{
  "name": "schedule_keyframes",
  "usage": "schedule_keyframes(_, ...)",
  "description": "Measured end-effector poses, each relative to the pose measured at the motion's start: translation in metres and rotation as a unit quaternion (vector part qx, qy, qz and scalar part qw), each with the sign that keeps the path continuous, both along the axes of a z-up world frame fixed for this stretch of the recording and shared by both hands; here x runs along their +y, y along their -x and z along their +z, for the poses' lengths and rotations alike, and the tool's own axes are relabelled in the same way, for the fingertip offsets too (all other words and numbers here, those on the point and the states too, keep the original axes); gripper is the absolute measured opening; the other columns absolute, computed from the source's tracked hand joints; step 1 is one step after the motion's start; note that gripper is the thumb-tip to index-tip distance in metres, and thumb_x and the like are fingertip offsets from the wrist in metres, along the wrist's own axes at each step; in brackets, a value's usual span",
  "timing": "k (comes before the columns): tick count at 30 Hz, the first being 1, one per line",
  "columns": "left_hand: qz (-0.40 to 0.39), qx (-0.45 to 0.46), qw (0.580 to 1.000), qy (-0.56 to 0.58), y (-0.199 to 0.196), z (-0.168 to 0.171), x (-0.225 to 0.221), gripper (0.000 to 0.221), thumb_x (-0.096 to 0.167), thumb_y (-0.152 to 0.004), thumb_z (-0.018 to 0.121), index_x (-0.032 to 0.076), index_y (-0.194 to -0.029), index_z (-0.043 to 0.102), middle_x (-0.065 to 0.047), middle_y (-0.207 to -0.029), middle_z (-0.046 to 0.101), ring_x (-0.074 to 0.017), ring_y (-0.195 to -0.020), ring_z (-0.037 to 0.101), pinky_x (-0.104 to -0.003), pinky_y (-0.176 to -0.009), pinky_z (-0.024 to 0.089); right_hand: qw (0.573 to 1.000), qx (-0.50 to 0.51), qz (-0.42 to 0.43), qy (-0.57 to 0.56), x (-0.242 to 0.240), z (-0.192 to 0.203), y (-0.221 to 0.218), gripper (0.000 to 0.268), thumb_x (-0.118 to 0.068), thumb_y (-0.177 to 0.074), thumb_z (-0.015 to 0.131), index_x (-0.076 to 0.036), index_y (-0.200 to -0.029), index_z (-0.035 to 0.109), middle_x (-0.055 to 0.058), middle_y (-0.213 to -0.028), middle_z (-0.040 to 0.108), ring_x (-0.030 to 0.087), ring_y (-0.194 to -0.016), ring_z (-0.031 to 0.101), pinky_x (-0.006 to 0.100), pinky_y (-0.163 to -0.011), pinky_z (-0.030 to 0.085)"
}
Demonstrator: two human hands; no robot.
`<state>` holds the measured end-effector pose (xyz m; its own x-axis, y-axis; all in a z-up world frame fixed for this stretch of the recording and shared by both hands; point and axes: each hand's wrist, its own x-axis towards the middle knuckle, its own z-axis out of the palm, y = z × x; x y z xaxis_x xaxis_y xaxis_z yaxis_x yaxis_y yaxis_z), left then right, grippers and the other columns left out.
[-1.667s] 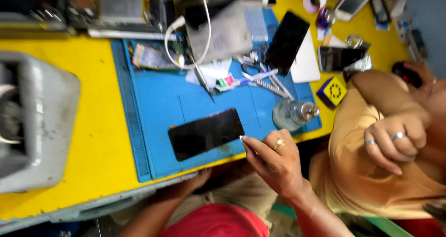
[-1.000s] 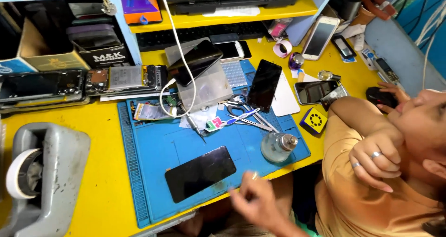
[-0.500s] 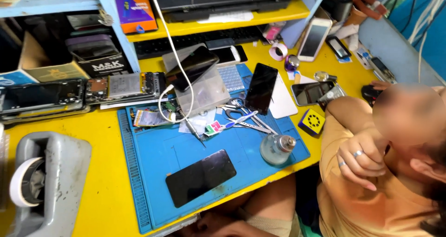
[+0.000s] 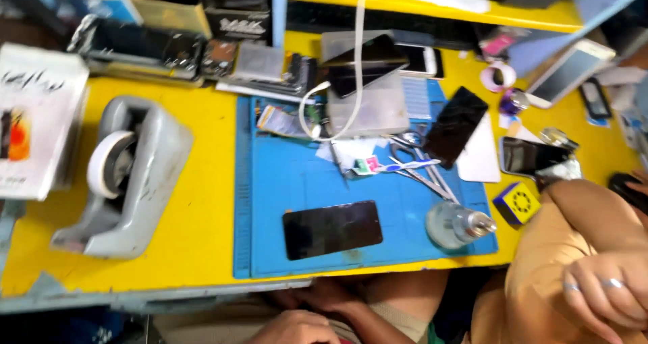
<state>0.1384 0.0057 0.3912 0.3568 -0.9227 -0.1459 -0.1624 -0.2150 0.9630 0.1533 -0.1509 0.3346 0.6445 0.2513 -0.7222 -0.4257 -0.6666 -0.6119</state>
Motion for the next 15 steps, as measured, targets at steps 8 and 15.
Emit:
schedule_keyframes(8, 0.16, -0.437, 0.884, 0.041, -0.087, 0.08, 0.004, 0.033, 0.037, -0.095, 0.069, 0.006, -0.109, 0.068, -0.012, -0.102, 0.064, -0.0282, -0.089, 0.057, -0.044, -0.078, 0.044, 0.998, 0.05, -0.021, 0.021, 0.012, -0.034, 0.015, 0.03, -0.053, -0.086, 0.068, -0.023, -0.088, 0.064, 0.0, -0.08, 0.064, 0.011, -0.075, 0.059, 0.03, -0.07, 0.047)
schedule_keyframes(15, 0.085, -0.563, 0.814, -0.117, -0.118, 0.069, -0.021, 0.072, 0.057, -0.083, 0.077, 0.008, -0.134, 0.06, -0.015, -0.121, 0.061, -0.0327, -0.104, 0.058, -0.047, -0.088, 0.044, 0.997, 0.047, -0.052, 0.039, 0.0, -0.028, 0.012, 0.043, -0.067, -0.086, 0.063, -0.024, -0.081, 0.06, -0.001, -0.06, 0.052, 0.011, -0.056, 0.054, 0.032, -0.055, 0.04)
